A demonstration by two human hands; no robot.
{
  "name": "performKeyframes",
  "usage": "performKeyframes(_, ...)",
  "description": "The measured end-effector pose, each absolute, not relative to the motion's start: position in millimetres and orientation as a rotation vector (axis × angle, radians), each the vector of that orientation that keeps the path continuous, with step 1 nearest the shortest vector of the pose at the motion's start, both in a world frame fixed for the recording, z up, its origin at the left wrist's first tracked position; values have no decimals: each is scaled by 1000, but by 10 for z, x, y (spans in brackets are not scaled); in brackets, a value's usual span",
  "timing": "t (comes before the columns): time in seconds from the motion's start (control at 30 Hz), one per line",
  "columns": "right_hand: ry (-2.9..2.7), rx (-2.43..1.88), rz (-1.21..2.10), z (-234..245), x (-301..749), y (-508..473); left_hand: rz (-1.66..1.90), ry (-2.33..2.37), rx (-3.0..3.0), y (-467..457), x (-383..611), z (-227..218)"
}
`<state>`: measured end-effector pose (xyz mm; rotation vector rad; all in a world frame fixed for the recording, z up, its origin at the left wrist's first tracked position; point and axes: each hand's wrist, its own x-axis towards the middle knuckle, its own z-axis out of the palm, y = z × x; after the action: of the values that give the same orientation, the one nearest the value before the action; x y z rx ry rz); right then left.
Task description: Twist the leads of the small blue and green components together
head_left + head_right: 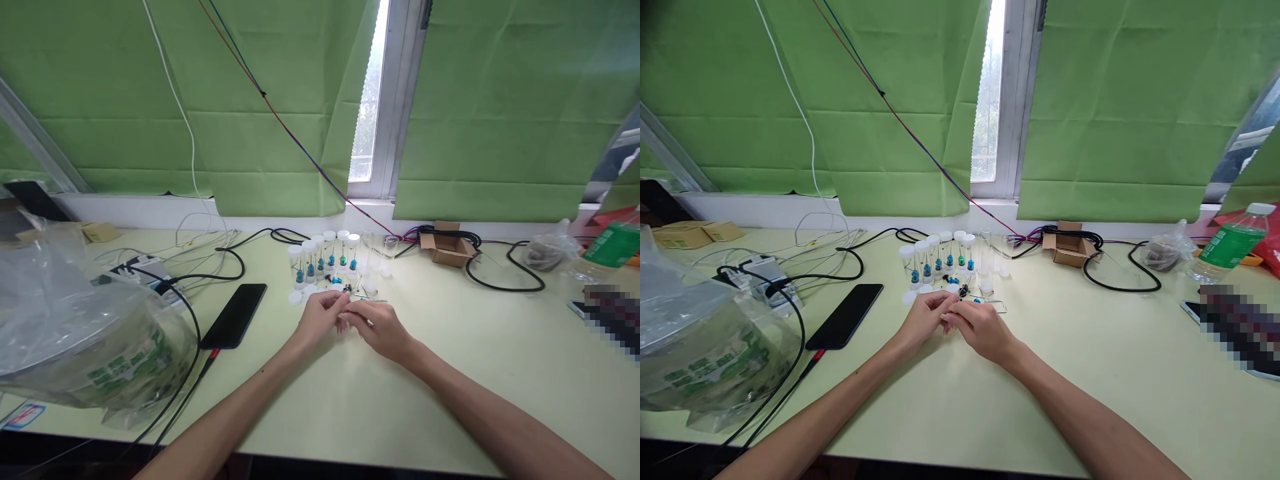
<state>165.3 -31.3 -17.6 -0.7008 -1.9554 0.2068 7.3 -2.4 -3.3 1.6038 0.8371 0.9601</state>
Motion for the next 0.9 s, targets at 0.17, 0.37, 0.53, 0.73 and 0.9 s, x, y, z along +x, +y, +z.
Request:
performKeyframes(0.17, -1949, -694, 214, -171, 1652, -319, 959, 831, 1591, -19, 72, -43)
performKeyframes(0.37, -1949, -669, 200, -168, 1654, -312, 955, 836, 1583, -18, 69, -42)
performKeyframes(0.53, -1953, -673, 193, -164, 1659, -314, 956, 842, 1586, -15, 69, -43)
performKeyframes(0.73, -1955, -665, 186, -167, 1659, -312, 939, 837, 1601, -9, 69, -68)
performKeyframes(0.9, -1956, -663, 174, -180, 1659, -300, 918, 830, 1603, -5, 75, -67)
